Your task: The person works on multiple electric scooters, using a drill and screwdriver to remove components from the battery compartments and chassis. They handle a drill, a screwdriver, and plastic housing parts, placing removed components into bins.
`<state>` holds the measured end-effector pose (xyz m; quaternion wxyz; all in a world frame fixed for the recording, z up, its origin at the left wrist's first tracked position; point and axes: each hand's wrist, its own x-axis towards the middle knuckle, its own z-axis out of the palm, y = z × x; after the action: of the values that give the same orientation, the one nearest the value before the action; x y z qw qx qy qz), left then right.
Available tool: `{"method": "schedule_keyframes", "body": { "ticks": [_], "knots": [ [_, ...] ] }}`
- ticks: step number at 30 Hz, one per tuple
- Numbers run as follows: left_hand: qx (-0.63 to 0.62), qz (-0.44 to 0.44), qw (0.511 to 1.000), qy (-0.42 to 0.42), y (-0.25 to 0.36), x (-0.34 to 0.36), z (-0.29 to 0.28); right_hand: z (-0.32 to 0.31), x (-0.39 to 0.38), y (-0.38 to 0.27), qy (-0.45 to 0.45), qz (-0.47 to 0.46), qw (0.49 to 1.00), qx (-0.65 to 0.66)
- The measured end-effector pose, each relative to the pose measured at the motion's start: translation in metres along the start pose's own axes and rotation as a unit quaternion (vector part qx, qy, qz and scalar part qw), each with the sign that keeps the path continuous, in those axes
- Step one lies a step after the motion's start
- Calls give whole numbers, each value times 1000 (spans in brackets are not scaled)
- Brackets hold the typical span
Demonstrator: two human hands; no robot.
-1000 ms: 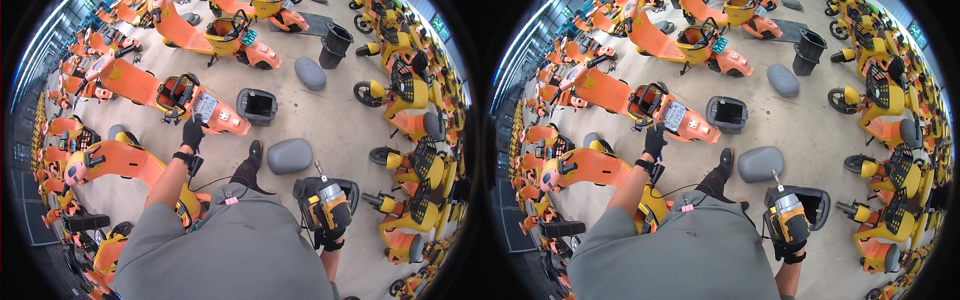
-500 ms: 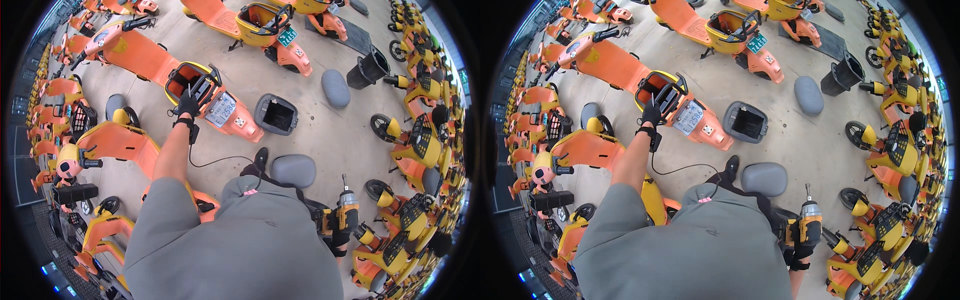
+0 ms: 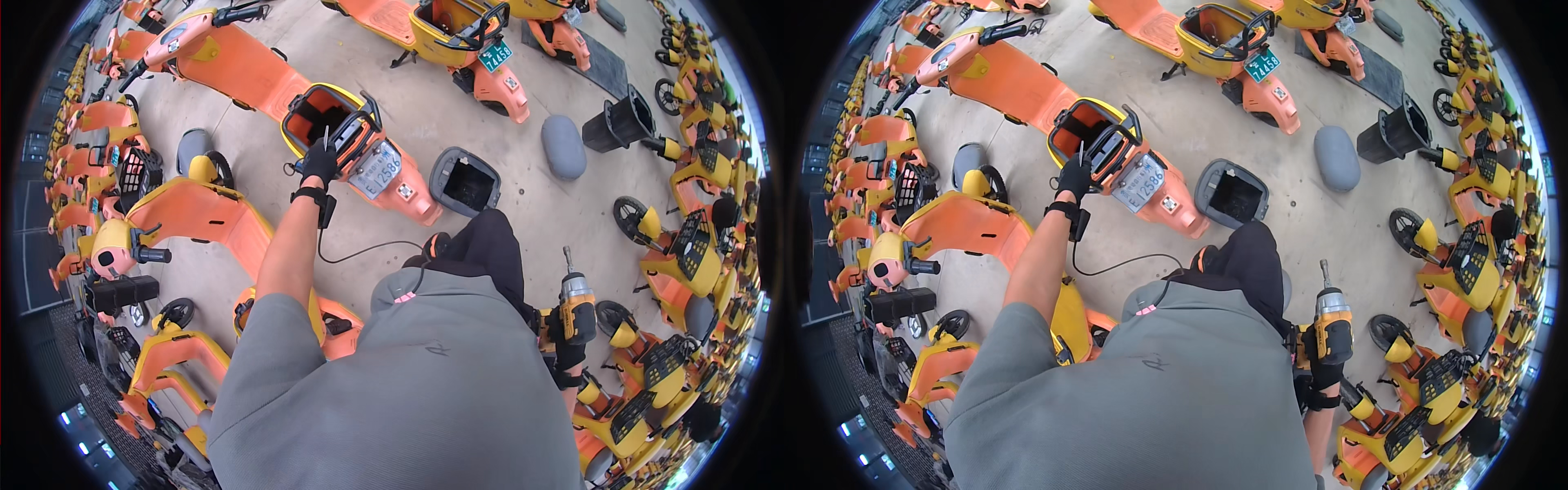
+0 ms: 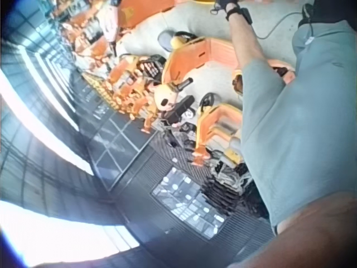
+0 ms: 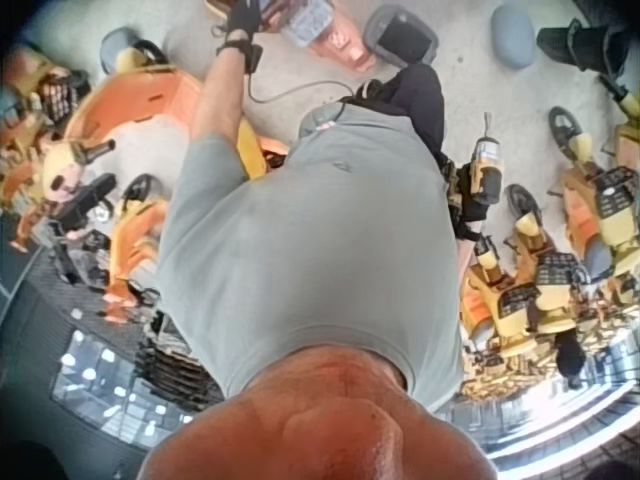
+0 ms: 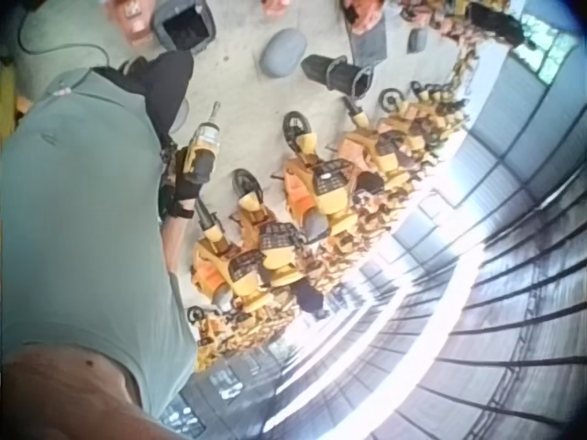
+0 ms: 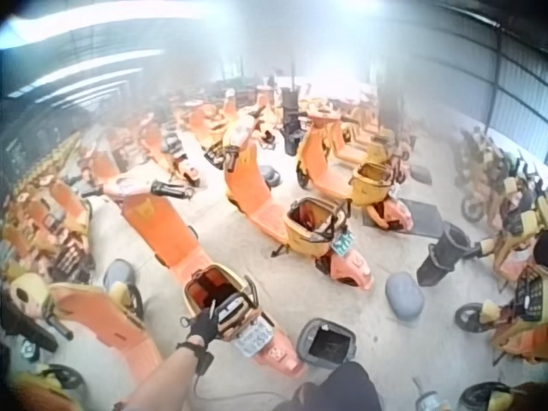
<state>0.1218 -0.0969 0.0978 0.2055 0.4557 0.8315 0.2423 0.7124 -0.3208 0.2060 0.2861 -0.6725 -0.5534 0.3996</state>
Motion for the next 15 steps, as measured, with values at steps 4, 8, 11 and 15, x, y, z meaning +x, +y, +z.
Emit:
{"method": "schedule_keyframes", "body": {
  "ticks": [4, 8, 11, 15],
  "knots": [
    [-12, 25, 1000, 10, -1, -3, 1, 8, 24, -8, -5, -135, 972, -194],
    [-36, 13, 999, 12, -10, -1, 6, 13, 35, -22, -23, -123, 973, -196],
    [-30, 16, 999, 12, -16, 3, 14, 16, 42, -23, -2, -130, 973, -191],
    [-13, 22, 1000, 4, -11, 1, 10, 21, 51, -35, 22, -211, 945, -251]
  ]
}}
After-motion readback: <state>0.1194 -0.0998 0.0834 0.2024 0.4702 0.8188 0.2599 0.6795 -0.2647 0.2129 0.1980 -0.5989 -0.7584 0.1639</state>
